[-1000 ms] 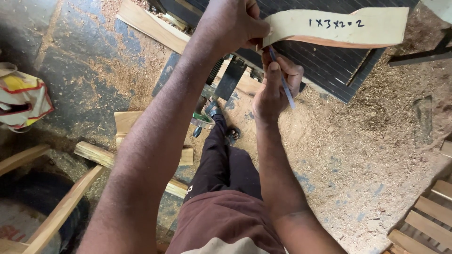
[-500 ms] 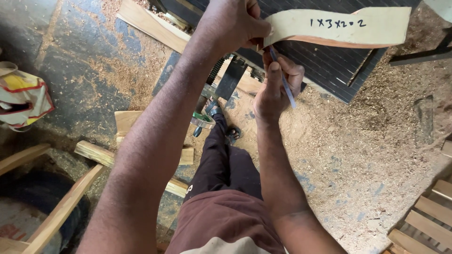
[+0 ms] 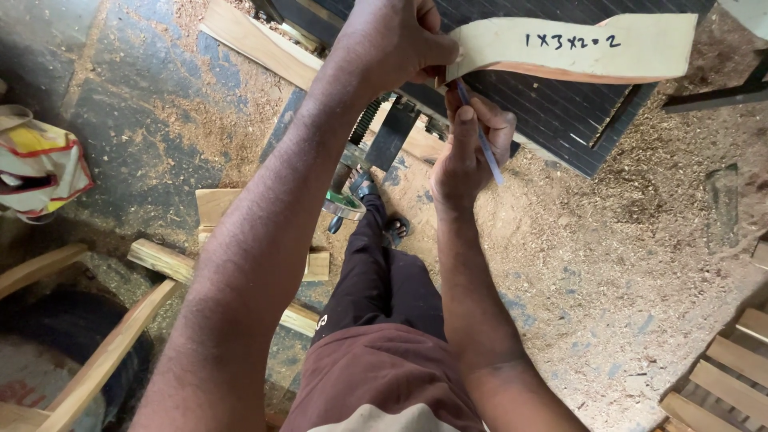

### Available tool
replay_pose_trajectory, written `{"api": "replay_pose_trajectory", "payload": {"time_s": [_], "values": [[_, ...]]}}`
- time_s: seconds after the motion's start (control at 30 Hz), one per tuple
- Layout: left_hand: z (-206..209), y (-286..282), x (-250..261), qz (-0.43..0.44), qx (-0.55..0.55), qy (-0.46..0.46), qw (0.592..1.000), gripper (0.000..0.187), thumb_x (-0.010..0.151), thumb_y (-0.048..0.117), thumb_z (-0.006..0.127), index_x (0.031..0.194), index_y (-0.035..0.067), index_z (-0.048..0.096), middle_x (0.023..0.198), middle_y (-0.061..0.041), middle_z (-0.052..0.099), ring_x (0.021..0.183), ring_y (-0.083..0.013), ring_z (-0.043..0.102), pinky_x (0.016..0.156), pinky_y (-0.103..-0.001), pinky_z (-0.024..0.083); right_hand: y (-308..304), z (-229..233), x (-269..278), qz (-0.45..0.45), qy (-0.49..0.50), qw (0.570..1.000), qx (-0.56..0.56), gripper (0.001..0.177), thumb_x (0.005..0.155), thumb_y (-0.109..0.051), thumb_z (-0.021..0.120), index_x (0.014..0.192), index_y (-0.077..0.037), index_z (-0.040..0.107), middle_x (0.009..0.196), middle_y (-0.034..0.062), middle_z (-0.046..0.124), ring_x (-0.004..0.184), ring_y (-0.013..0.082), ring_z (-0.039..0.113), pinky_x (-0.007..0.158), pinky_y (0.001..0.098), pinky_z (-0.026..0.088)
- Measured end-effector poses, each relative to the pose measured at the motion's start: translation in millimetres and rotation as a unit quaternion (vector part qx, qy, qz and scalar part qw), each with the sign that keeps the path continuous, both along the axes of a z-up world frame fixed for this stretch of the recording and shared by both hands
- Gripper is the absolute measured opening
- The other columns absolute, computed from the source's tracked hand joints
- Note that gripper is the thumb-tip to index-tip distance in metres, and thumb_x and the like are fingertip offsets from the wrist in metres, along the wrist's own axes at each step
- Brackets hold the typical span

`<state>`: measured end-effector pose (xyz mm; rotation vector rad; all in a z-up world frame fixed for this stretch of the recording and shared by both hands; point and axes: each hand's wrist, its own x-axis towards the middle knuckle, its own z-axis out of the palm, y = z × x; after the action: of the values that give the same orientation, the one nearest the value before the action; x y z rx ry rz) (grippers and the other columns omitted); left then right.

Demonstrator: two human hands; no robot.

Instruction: The recorder is marking dimensions and numbers on curved wood pieces using a pencil at a woodworking station.

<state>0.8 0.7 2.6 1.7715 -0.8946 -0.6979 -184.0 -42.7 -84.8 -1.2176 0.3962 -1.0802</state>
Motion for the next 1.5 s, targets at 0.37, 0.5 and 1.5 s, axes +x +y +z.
{"api": "replay_pose_trajectory", "payload": {"time_s": [0.37, 0.5, 1.5], "values": [[10.4, 2.0, 2.8, 0.009, 0.020, -0.012, 1.000, 0.028, 0.085, 0.013, 0.084, 0.066, 0.006, 0.065, 0.064, -0.006, 0.073, 0.062, -0.0075, 0.078, 0.051, -0.021, 0.064, -1.0, 59.8, -27.0, -0.029, 0.245, 0.950, -0.189, 0.014, 0.107, -0.013, 0.065, 0.106, 0.001, 0.060, 0.094, 0.0128, 0.073, 0.078, 0.0120, 0.067, 0.066, 0.0257, 0.055], [16.4, 0.8, 3.3, 0.027, 0.063, 0.014, 0.998, 0.025, 0.082, 0.016, 0.085, 0.072, 0.005, 0.066, 0.067, -0.006, 0.075, 0.060, -0.0066, 0.076, 0.051, -0.021, 0.061, -36.4, 81.3, -34.2, 0.050, 0.253, 0.957, -0.131, 0.013, 0.100, -0.009, 0.067, 0.105, 0.003, 0.063, 0.088, 0.0131, 0.072, 0.062, 0.0087, 0.059, 0.051, 0.0227, 0.049], [47.2, -0.5, 15.1, 0.041, 0.108, 0.227, 0.967, 0.033, 0.080, 0.014, 0.085, 0.086, 0.002, 0.056, 0.078, -0.012, 0.075, 0.071, -0.0165, 0.077, 0.059, -0.032, 0.060, -173.6, 154.3, 155.1, 0.491, 0.611, 0.619, -0.042, 0.018, 0.087, -0.019, 0.066, 0.091, -0.003, 0.074, 0.075, 0.0038, 0.077, 0.068, 0.0080, 0.070, 0.059, 0.0270, 0.054]]}}
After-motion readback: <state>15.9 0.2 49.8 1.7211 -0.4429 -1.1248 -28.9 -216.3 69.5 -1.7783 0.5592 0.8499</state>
